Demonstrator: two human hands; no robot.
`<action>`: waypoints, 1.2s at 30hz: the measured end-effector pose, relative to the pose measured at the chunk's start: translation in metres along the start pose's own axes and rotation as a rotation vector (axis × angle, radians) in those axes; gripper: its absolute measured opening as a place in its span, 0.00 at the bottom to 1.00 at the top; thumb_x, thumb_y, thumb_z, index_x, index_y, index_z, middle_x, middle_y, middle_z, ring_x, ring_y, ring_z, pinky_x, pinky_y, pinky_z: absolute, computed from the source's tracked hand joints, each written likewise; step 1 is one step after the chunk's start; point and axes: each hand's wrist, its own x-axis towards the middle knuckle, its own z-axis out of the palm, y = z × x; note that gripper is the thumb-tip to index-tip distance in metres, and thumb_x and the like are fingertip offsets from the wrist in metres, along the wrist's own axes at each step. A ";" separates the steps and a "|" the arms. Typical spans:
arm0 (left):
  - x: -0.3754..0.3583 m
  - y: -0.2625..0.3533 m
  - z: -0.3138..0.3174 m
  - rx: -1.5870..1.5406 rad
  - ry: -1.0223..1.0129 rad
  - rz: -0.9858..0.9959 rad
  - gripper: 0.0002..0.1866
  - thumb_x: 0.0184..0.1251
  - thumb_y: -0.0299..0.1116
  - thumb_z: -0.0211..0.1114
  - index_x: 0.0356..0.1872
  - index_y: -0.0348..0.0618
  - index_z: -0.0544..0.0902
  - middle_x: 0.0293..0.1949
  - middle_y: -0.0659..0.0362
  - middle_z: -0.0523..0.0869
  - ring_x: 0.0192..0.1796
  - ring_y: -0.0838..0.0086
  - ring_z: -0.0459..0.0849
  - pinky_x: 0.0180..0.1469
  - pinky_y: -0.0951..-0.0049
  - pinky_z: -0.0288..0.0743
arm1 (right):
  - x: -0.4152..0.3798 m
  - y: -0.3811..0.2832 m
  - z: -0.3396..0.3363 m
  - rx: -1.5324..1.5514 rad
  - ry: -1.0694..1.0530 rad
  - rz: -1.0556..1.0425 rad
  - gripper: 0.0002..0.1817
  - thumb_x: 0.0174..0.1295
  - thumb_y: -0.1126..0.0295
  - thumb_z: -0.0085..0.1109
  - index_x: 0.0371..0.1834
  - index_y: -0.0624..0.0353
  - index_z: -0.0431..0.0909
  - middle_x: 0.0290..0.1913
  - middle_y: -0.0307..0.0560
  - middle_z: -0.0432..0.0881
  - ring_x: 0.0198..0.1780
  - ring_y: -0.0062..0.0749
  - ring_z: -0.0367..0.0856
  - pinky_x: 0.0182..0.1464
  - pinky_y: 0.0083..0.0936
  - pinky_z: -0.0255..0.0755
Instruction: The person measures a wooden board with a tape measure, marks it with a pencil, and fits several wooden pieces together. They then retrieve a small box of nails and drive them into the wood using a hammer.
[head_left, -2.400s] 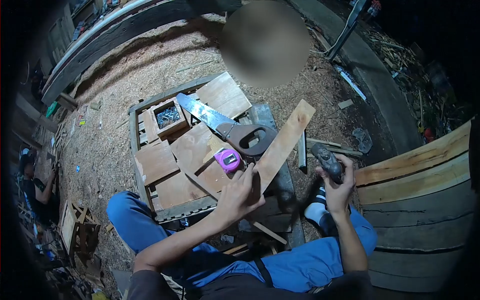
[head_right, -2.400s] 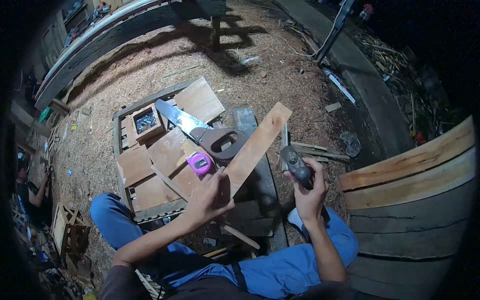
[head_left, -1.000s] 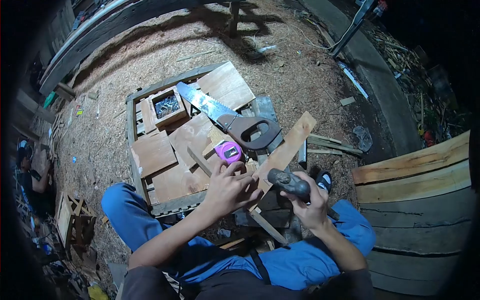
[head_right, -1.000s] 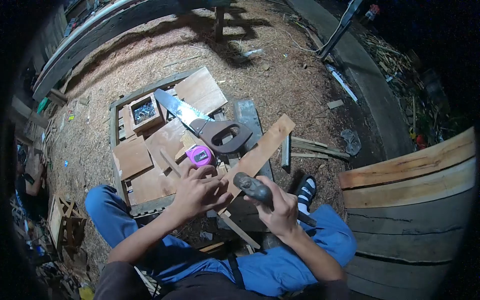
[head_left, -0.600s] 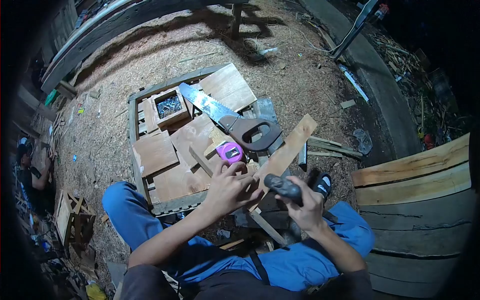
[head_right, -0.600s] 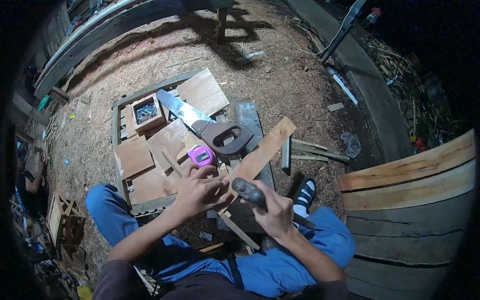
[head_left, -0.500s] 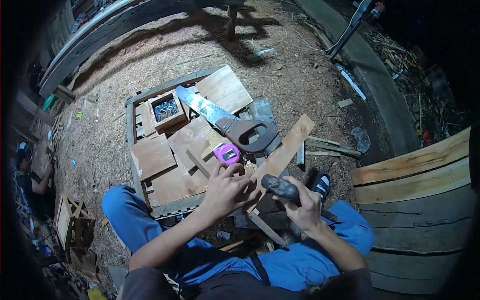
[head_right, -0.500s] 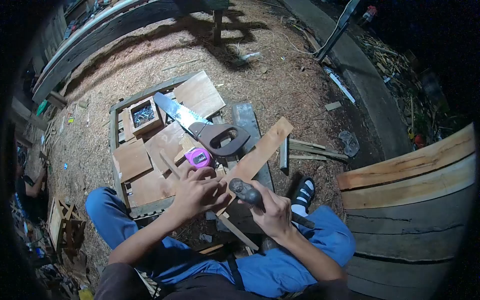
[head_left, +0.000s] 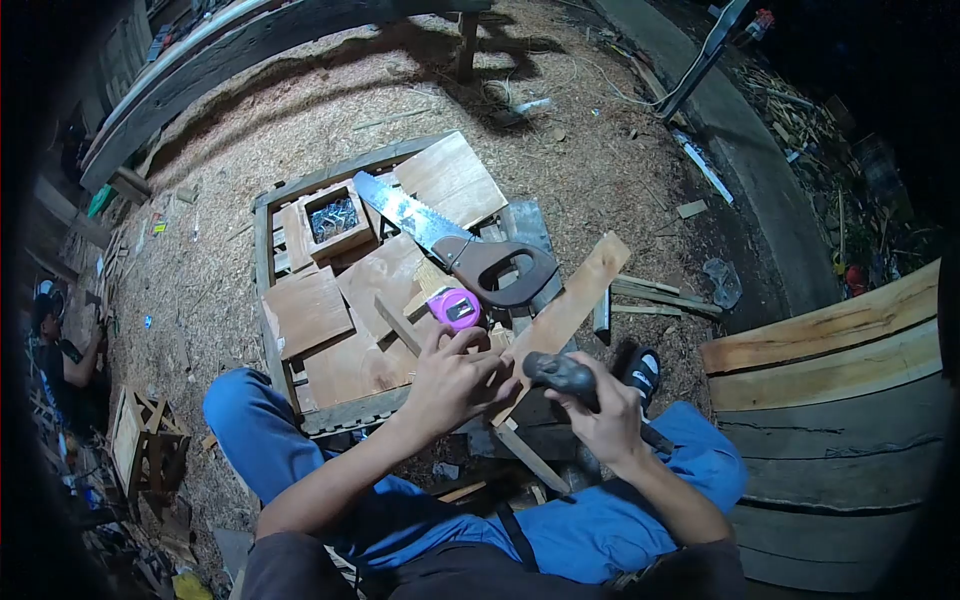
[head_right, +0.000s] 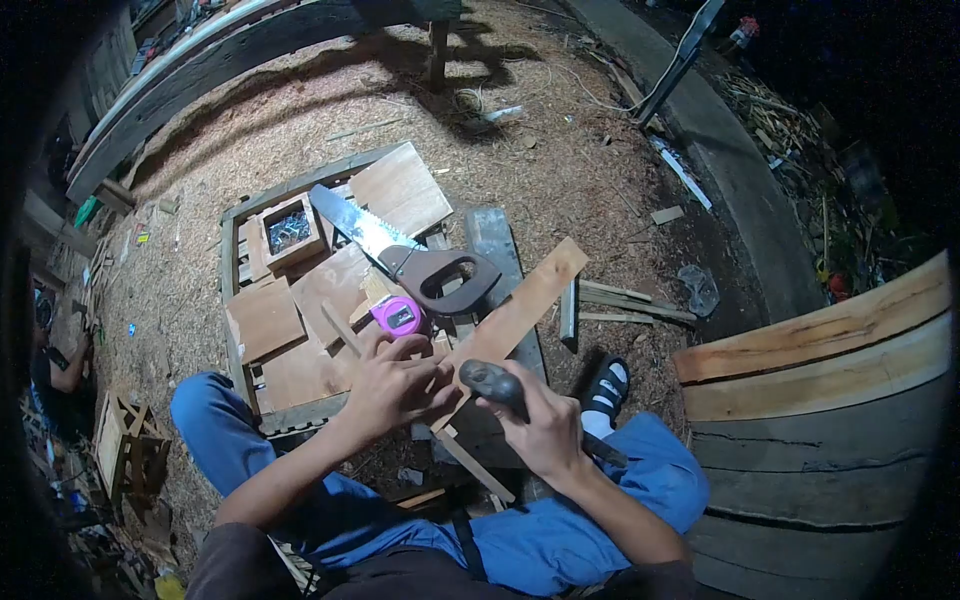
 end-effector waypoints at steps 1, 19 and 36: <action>0.000 -0.001 0.003 0.000 0.000 0.006 0.14 0.67 0.50 0.73 0.42 0.51 0.91 0.38 0.58 0.92 0.60 0.65 0.83 0.67 0.53 0.67 | -0.001 0.000 0.000 -0.043 -0.038 0.011 0.27 0.61 0.68 0.80 0.63 0.61 0.80 0.44 0.57 0.92 0.41 0.50 0.94 0.40 0.38 0.86; -0.001 -0.001 0.005 -0.009 0.002 -0.006 0.13 0.67 0.46 0.73 0.42 0.51 0.91 0.40 0.58 0.93 0.60 0.64 0.84 0.65 0.54 0.69 | 0.002 -0.004 -0.003 -0.078 -0.053 0.003 0.29 0.60 0.65 0.81 0.63 0.61 0.81 0.43 0.55 0.92 0.40 0.47 0.94 0.41 0.37 0.85; -0.006 -0.005 0.006 -0.006 -0.095 -0.020 0.18 0.63 0.47 0.77 0.49 0.51 0.91 0.52 0.54 0.88 0.63 0.60 0.82 0.66 0.52 0.71 | 0.002 -0.007 -0.007 0.015 -0.019 0.051 0.27 0.63 0.68 0.80 0.64 0.61 0.80 0.50 0.54 0.93 0.47 0.47 0.95 0.45 0.37 0.87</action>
